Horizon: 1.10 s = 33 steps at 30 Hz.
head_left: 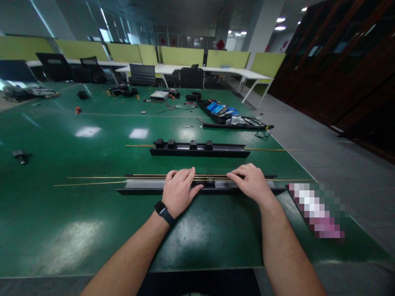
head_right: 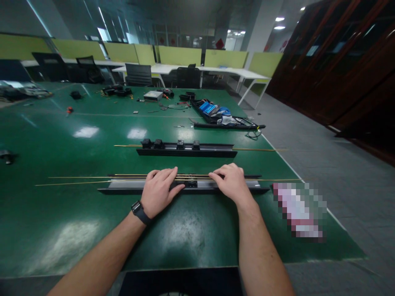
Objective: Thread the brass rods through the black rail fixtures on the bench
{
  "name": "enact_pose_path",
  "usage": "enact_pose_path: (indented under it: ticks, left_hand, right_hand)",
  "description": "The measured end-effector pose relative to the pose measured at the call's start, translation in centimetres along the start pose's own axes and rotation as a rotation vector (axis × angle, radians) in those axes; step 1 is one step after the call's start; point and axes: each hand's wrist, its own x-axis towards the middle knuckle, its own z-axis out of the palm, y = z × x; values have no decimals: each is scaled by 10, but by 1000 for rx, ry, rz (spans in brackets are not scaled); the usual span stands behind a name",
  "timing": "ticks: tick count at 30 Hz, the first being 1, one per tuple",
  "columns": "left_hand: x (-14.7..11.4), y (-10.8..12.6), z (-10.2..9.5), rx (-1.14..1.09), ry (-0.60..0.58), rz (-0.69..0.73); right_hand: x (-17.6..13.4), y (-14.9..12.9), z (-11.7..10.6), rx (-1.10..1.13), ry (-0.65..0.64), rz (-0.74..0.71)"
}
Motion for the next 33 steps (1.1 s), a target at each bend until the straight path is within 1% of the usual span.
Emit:
enact_pose_path:
  ticks: [7, 15, 24, 29, 33]
  left_hand:
    - [1, 1, -3, -8, -10, -6]
    - [1, 0, 0, 8, -5, 5]
    - [0, 0, 0, 12, -5, 4]
    - [-1, -1, 1, 14, -7, 2]
    - [0, -1, 1, 14, -4, -1]
  right_hand:
    - [-1, -1, -2, 29, 7, 20]
    - [-1, -1, 0, 67, -2, -4]
    - [-1, 3, 3, 17, 19, -7]
    - [-2, 6, -1, -1, 31, -4]
    - [-3, 3, -3, 7, 32, 4]
